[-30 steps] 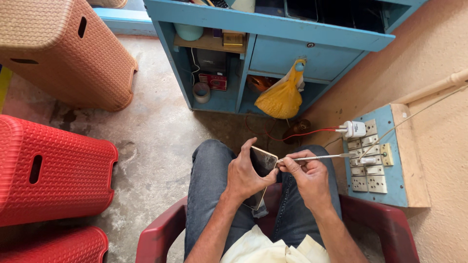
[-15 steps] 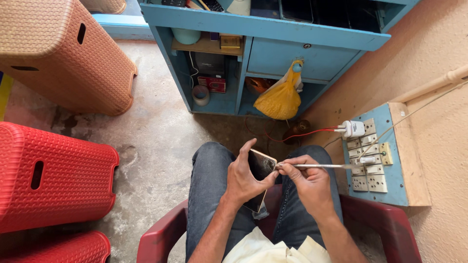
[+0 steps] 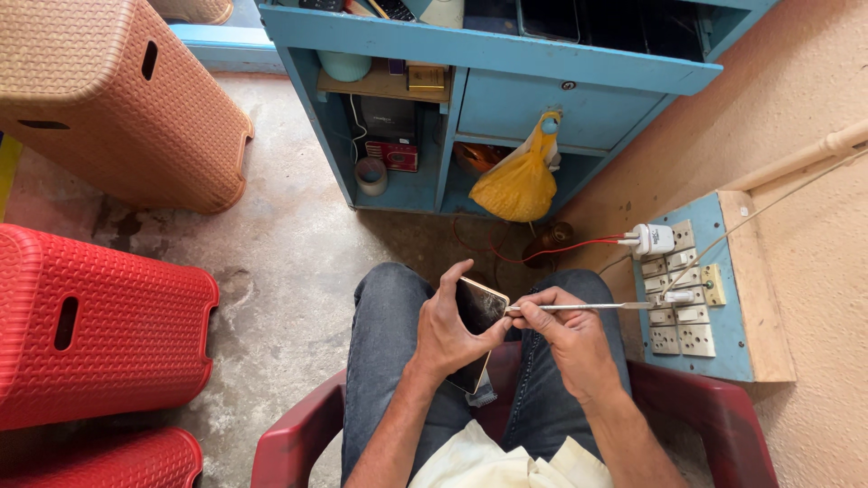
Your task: The person sits and pries open a smartphone, using an orange pry tool and a metal spudger to separate the screen from the frame. They lift the display away, hold the empty phone frame, and scrape residue from the frame edges while working on their lap.
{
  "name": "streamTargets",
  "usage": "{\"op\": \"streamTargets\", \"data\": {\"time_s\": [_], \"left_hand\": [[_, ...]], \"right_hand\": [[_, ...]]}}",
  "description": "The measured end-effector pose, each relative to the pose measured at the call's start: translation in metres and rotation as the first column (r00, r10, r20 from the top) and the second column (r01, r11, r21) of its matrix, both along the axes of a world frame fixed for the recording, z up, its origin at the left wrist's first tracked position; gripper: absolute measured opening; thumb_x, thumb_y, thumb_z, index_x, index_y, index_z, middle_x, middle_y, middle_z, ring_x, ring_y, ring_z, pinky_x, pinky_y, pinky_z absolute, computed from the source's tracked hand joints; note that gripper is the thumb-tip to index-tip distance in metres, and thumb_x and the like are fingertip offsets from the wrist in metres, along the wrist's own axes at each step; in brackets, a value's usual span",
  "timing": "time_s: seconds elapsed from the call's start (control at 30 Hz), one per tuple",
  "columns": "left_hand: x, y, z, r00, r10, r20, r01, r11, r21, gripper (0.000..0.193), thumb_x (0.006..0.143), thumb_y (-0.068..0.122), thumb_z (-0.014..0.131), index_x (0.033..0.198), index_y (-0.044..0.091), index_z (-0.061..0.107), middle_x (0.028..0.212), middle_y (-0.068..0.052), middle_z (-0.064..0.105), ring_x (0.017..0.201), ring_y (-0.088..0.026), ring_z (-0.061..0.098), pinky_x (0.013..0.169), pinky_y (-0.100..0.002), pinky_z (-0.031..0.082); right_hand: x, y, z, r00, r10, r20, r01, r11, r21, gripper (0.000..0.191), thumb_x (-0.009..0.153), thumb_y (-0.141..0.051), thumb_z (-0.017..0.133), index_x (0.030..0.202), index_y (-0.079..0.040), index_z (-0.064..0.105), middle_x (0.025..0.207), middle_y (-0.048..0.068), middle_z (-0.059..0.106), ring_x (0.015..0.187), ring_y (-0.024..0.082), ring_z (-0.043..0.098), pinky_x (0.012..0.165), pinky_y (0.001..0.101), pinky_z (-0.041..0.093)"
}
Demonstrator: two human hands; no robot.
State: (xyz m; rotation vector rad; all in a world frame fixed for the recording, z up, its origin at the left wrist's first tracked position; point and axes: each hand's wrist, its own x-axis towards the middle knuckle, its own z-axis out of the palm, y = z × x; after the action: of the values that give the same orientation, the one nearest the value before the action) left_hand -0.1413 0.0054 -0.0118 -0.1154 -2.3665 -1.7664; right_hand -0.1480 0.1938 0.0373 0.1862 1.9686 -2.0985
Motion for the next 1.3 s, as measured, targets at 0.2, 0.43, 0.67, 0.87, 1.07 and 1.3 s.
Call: {"op": "streamTargets", "data": {"time_s": [0.2,0.43,0.67,0.87,1.07,1.3], "left_hand": [[0.000,-0.001,0.002,0.999,-0.028,-0.034,0.029,0.999,0.034,0.093,0.070,0.031,0.088,0.146,0.005,0.042,0.095,-0.014,0.073,0.087,-0.029,0.076,0.078,-0.039,0.061],[-0.002,0.002,0.001,0.998,-0.036,0.044,0.036,0.999,-0.001,0.099,0.068,0.036,0.089,0.146,0.002,0.038,0.089,-0.014,0.072,0.082,-0.029,0.076,0.074,-0.039,0.061],[-0.002,0.001,-0.002,1.000,-0.013,-0.005,0.012,0.999,-0.034,0.096,0.065,0.033,0.088,0.144,0.002,0.043,0.095,-0.018,0.070,0.085,-0.034,0.074,0.077,-0.042,0.059],[0.001,0.001,-0.002,0.999,-0.027,-0.020,0.026,0.999,-0.045,0.097,0.064,0.032,0.087,0.145,0.002,0.043,0.096,-0.018,0.069,0.085,-0.034,0.072,0.078,-0.042,0.058],[0.002,0.000,0.000,0.998,-0.032,-0.045,0.031,0.999,-0.027,0.099,0.064,0.033,0.089,0.146,0.002,0.042,0.095,-0.017,0.068,0.083,-0.032,0.072,0.077,-0.042,0.058],[0.002,-0.002,0.003,0.999,-0.030,-0.036,0.030,1.000,0.000,0.097,0.065,0.030,0.086,0.146,0.002,0.041,0.088,-0.011,0.069,0.080,-0.026,0.074,0.074,-0.038,0.060]], "right_hand": [[0.020,-0.011,-0.002,0.957,0.034,-0.287,0.034,0.974,0.226,0.010,0.093,-0.005,0.073,0.098,0.003,0.073,0.098,0.008,0.073,0.088,0.013,0.069,0.078,0.0251,0.056],[0.007,-0.010,0.002,0.998,-0.051,-0.036,0.053,0.998,0.047,0.010,0.089,-0.003,0.074,0.098,0.002,0.075,0.090,0.008,0.075,0.082,0.015,0.070,0.076,0.0268,0.057],[0.019,-0.028,0.026,0.842,0.202,-0.501,0.129,0.825,0.550,0.010,0.085,-0.004,0.078,0.094,-0.003,0.074,0.089,0.007,0.075,0.083,0.018,0.071,0.077,0.0311,0.053],[0.021,-0.036,0.041,0.806,0.232,-0.544,0.137,0.821,0.554,0.012,0.082,-0.003,0.079,0.093,-0.003,0.073,0.090,0.007,0.074,0.085,0.021,0.070,0.076,0.0316,0.054],[0.025,-0.040,0.043,0.758,0.294,-0.583,0.151,0.789,0.595,0.012,0.082,-0.002,0.078,0.093,-0.003,0.072,0.090,0.006,0.075,0.088,0.022,0.071,0.078,0.0327,0.054],[0.029,-0.032,0.034,0.886,0.109,-0.451,0.119,0.886,0.449,0.010,0.087,-0.005,0.076,0.096,-0.001,0.074,0.093,0.005,0.076,0.085,0.014,0.071,0.078,0.0278,0.054]]}}
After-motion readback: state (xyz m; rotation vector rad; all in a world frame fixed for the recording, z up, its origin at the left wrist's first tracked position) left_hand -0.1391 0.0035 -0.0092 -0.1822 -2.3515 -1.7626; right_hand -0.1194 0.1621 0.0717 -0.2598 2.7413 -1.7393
